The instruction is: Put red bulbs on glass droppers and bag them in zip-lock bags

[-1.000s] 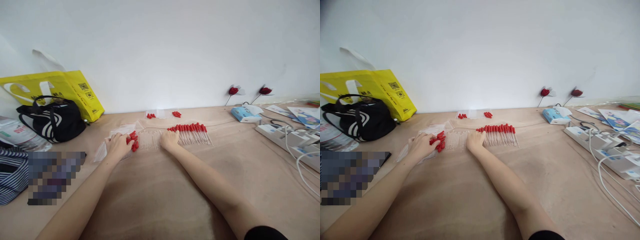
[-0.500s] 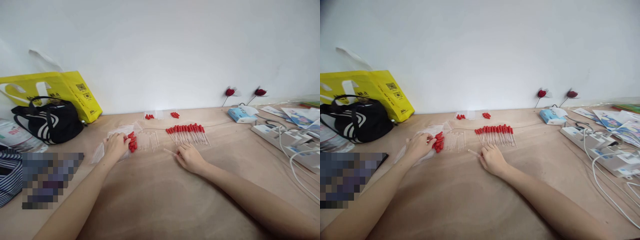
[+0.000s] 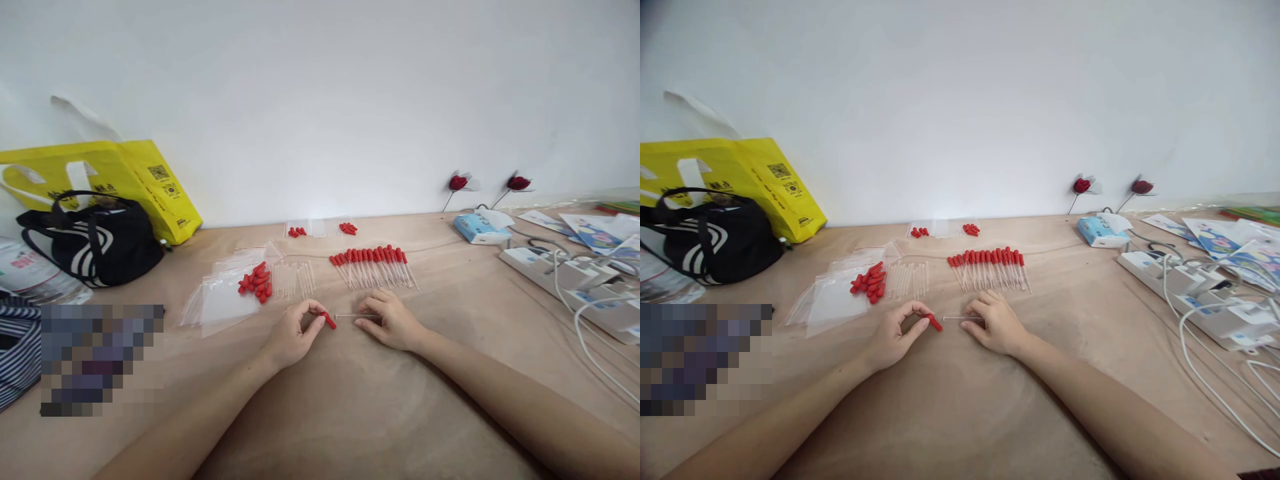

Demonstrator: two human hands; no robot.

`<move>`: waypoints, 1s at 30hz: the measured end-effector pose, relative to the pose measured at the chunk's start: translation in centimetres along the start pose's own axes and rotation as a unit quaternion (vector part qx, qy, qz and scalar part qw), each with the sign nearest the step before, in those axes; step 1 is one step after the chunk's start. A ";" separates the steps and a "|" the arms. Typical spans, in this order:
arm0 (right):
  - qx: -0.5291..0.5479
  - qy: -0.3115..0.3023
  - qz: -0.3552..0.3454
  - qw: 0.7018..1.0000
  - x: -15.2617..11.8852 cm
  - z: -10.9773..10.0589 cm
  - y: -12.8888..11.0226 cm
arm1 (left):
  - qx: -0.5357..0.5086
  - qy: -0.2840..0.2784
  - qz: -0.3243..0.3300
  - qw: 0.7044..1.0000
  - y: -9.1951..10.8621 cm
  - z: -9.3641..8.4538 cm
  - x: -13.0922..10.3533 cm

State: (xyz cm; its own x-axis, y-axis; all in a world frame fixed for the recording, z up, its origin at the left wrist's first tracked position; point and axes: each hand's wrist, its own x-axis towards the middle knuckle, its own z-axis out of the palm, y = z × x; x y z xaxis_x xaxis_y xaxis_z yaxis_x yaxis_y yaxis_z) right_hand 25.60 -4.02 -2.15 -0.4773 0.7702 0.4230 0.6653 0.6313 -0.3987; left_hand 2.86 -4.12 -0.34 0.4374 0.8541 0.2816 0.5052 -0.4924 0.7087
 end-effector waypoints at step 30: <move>0.006 0.044 -0.003 0.999 -0.2 1.4 -2.2 | 0.200 0.039 0.067 0.977 -0.3 0.6 -0.2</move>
State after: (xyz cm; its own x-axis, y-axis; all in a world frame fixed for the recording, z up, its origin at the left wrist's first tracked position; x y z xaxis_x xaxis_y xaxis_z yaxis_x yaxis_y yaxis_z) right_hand 23.46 -5.46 -2.48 -0.4285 0.7558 0.4951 0.6558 0.6372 -0.4050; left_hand 3.11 -4.22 -1.00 0.4684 0.7804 0.4142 0.7043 -0.6129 0.3581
